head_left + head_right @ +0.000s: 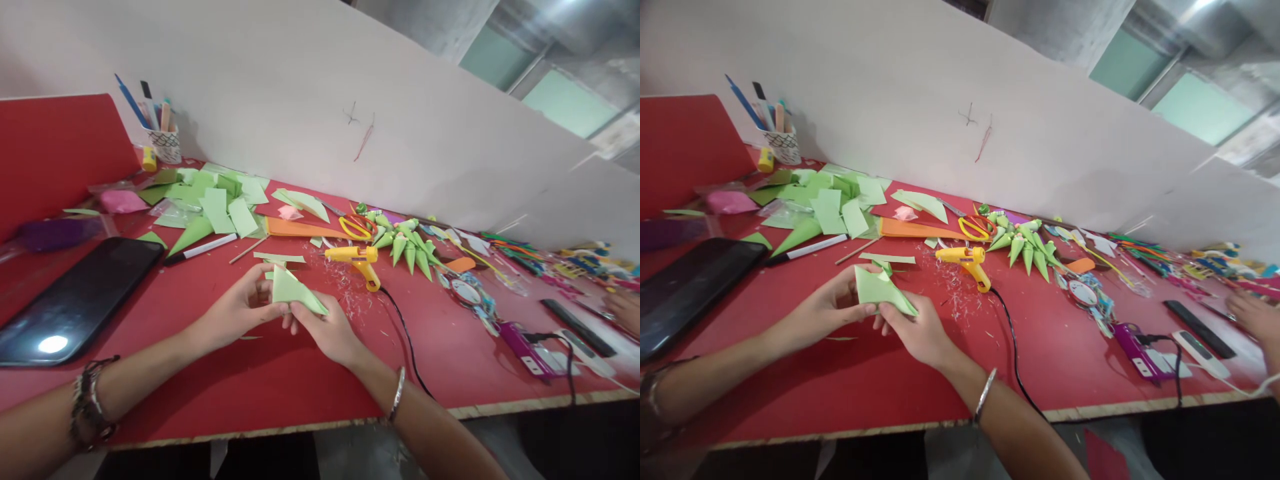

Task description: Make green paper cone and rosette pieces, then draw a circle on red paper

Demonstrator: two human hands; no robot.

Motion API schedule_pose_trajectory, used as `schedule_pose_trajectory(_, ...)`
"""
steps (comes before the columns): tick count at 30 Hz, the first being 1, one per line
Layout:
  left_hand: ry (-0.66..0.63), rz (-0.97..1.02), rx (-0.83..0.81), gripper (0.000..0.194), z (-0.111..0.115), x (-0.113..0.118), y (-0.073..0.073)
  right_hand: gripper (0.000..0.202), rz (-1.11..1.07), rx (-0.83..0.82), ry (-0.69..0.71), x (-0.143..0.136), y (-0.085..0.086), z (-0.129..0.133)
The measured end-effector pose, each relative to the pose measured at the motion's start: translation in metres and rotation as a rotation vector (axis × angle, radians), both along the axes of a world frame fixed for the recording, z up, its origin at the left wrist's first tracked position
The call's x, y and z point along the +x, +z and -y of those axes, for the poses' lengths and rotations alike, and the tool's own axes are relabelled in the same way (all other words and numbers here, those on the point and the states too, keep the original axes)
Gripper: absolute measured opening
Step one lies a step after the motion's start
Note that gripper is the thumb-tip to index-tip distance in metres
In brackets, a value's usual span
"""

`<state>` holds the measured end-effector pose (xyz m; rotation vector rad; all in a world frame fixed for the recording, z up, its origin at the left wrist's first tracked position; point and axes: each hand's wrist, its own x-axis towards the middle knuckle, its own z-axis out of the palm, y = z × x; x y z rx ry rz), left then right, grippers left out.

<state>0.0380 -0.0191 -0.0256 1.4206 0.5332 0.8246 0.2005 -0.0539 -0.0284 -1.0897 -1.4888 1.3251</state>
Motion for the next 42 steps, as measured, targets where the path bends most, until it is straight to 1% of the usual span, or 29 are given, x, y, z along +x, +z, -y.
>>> schedule_pose_trajectory(2,0.001,0.006,-0.060,0.043,0.000,0.001,0.001,0.021,0.010,-0.011,0.007,0.000,0.002,0.001)
schedule_pose_trajectory(4,0.053,-0.004,-0.087,0.050,-0.001,0.000,0.002,0.020,0.010,-0.026,0.012,-0.001,0.003,0.002)
schedule_pose_trajectory(6,0.118,-0.040,-0.071,0.051,-0.001,0.000,0.002,0.018,-0.005,-0.043,-0.006,-0.002,0.004,0.002)
schedule_pose_trajectory(7,0.144,-0.063,-0.054,0.050,-0.001,-0.001,0.001,0.019,-0.018,-0.044,-0.027,-0.002,0.003,0.003)
schedule_pose_trajectory(9,0.172,-0.105,-0.018,0.048,-0.002,-0.002,0.001,0.031,-0.041,-0.009,-0.077,-0.002,0.001,0.002)
schedule_pose_trajectory(11,0.162,-0.151,0.005,0.046,-0.002,-0.003,0.002,0.037,-0.026,0.078,-0.117,-0.001,-0.001,0.001)
schedule_pose_trajectory(14,0.124,-0.228,0.047,0.036,-0.001,-0.004,0.004,0.025,0.028,0.190,-0.143,0.000,-0.006,-0.001)
schedule_pose_trajectory(17,0.144,-0.354,0.171,0.023,0.002,-0.004,0.004,0.016,0.041,0.187,-0.154,0.002,-0.007,-0.002)
schedule_pose_trajectory(18,0.148,-0.410,0.221,0.022,0.003,-0.005,0.004,0.014,0.049,0.173,-0.157,0.002,-0.007,-0.002)
schedule_pose_trajectory(21,0.121,-0.515,0.312,0.030,0.006,-0.006,0.002,0.013,0.096,0.159,-0.163,0.002,-0.004,-0.001)
schedule_pose_trajectory(23,0.101,-0.525,0.321,0.031,0.007,-0.006,0.001,0.014,0.125,0.174,-0.164,0.002,-0.003,-0.001)
schedule_pose_trajectory(25,0.110,-0.525,0.328,0.030,0.008,-0.006,0.001,0.014,0.135,0.171,-0.166,0.001,-0.002,-0.001)
schedule_pose_trajectory(27,0.107,-0.523,0.324,0.029,0.008,-0.005,0.001,0.014,0.107,0.136,-0.161,0.001,-0.002,-0.001)
schedule_pose_trajectory(29,0.088,-0.515,0.286,0.026,0.009,-0.004,0.000,0.015,0.035,0.067,-0.135,0.000,-0.002,-0.001)
schedule_pose_trajectory(32,0.048,-0.492,0.193,0.022,0.010,-0.004,-0.002,0.020,-0.055,-0.069,-0.008,0.001,-0.002,-0.001)
schedule_pose_trajectory(34,0.045,-0.468,0.161,0.022,0.010,-0.004,-0.004,0.019,-0.049,-0.147,0.096,0.001,-0.003,0.000)
schedule_pose_trajectory(36,0.051,-0.444,0.149,0.023,0.010,-0.004,-0.004,0.024,-0.016,-0.175,0.138,0.001,-0.004,0.000)
schedule_pose_trajectory(39,0.057,-0.423,0.119,0.025,0.009,-0.005,-0.002,0.032,0.002,-0.147,0.074,0.000,-0.003,0.001)
schedule_pose_trajectory(42,0.046,-0.448,0.049,0.040,0.007,-0.005,0.001,0.034,-0.006,-0.121,-0.009,-0.001,0.000,0.000)
